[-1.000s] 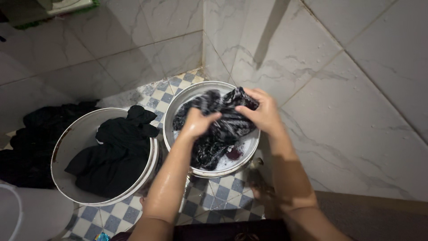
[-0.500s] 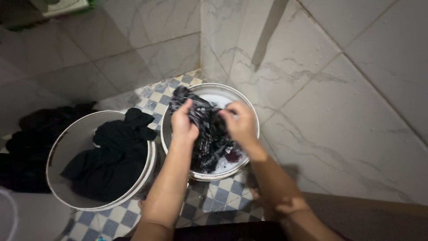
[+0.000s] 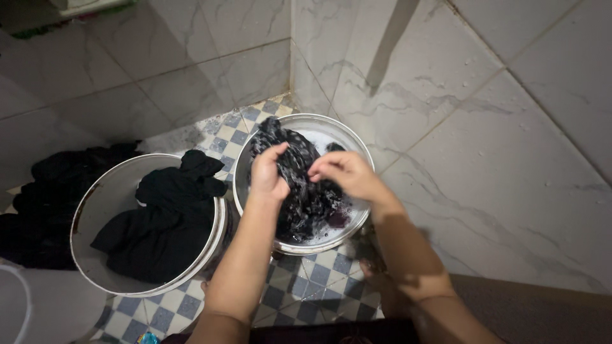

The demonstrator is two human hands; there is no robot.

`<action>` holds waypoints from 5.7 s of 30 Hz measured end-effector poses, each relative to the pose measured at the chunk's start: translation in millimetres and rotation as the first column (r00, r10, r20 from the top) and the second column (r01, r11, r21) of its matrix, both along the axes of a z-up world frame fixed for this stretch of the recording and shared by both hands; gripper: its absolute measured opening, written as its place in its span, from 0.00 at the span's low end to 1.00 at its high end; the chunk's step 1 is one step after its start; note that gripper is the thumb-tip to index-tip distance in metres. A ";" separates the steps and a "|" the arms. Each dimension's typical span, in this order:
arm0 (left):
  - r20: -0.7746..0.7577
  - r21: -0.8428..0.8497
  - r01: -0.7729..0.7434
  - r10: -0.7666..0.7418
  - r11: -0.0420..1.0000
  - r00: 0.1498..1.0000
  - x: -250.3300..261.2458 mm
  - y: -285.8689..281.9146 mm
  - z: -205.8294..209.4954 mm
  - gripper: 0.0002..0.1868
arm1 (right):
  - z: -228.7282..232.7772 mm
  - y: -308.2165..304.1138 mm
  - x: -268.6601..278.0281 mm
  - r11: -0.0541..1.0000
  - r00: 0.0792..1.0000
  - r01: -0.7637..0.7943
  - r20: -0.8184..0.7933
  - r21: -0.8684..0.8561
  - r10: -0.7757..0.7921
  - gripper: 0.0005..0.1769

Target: The person hand-washes dark-colored clothes in a metal basin filled with soapy water. They scrub, rinse, and wring out the garments, then transfer them to a white bucket. The process is repeated for multiple items.

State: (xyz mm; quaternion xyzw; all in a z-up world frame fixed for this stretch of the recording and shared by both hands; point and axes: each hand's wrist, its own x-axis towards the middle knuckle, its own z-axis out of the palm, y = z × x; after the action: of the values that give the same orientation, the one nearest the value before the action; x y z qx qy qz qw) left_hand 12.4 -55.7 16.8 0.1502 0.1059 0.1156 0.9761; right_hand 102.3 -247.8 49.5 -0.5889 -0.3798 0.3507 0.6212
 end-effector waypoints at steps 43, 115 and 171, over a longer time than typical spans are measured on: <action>-0.478 0.626 0.668 0.479 -0.403 0.736 -97.6 57.6 147.4 0.26 | -14.8 -26.9 53.9 0.894 0.906 0.422 -0.091 0.150 -0.412 0.23; 0.166 -0.023 0.039 -0.034 0.999 0.985 -36.1 -56.1 56.3 0.18 | -55.6 26.2 45.6 0.956 0.686 0.266 -0.673 -0.121 -0.276 0.23; -0.185 0.647 0.373 0.337 -0.666 0.923 -19.8 -20.6 29.3 0.49 | 0.5 -21.1 41.3 0.861 0.760 0.499 -0.528 0.099 -0.379 0.16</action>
State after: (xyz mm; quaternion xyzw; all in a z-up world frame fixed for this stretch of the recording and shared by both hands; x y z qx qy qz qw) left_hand -7.4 -76.3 46.1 0.9696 0.1186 0.0848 0.1963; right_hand 143.6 -268.9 50.0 -0.4755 -0.0979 0.2848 0.8266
